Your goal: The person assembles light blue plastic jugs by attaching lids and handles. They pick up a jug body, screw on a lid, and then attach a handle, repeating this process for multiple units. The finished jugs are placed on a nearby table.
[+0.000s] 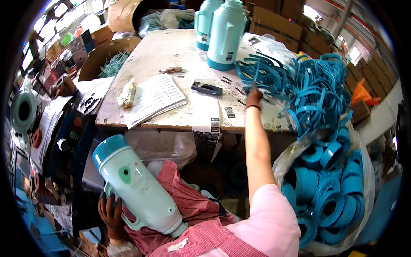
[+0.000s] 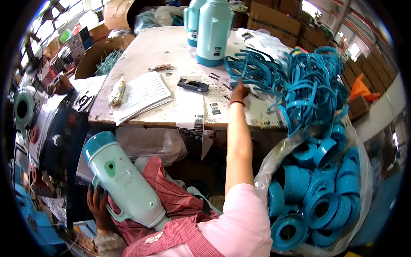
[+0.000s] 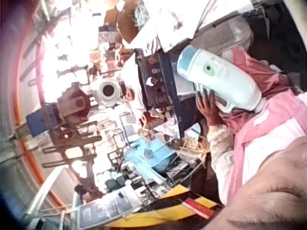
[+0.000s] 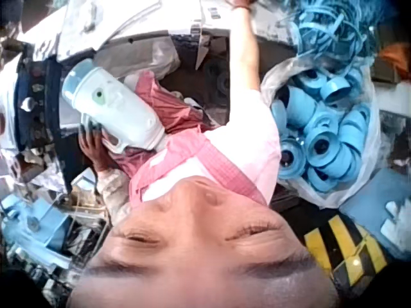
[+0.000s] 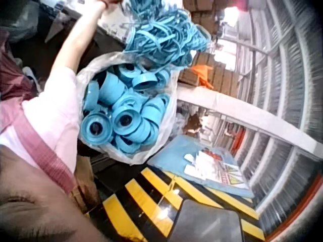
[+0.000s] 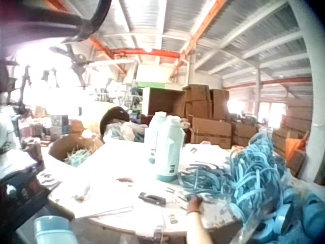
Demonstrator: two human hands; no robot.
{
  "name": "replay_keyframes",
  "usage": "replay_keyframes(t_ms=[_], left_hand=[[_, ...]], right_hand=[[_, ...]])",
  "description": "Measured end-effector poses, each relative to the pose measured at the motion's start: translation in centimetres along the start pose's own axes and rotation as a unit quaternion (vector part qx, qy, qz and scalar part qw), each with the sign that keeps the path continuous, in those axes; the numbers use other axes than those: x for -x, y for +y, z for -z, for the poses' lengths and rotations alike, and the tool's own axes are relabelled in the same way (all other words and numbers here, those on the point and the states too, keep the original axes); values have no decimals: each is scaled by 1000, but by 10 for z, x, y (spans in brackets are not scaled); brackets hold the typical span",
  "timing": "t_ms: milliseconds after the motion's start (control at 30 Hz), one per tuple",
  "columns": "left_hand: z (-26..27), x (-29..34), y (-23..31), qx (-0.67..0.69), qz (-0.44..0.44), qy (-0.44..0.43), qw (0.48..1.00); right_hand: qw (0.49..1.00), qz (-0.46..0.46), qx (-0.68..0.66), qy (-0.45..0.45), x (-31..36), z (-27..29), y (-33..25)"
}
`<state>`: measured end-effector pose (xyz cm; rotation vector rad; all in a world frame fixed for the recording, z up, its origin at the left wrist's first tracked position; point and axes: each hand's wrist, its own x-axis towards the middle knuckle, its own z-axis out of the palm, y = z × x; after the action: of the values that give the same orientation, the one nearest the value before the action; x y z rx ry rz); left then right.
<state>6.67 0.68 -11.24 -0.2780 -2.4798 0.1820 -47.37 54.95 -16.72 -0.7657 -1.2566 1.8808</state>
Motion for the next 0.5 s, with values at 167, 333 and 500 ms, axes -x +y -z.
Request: replay_keyframes(t_ms=[167, 333, 500], left_hand=[[-19, -84, -9, 203, 93, 34, 974], [-7, -124, -1, 511, 271, -25, 816], [-11, -105, 19, 670, 293, -161, 663]], right_hand=[[963, -158, -138, -171, -32, 23, -52], [973, 122, -81, -178, -2, 26, -103], [920, 367, 129, -40, 15, -22, -107]])
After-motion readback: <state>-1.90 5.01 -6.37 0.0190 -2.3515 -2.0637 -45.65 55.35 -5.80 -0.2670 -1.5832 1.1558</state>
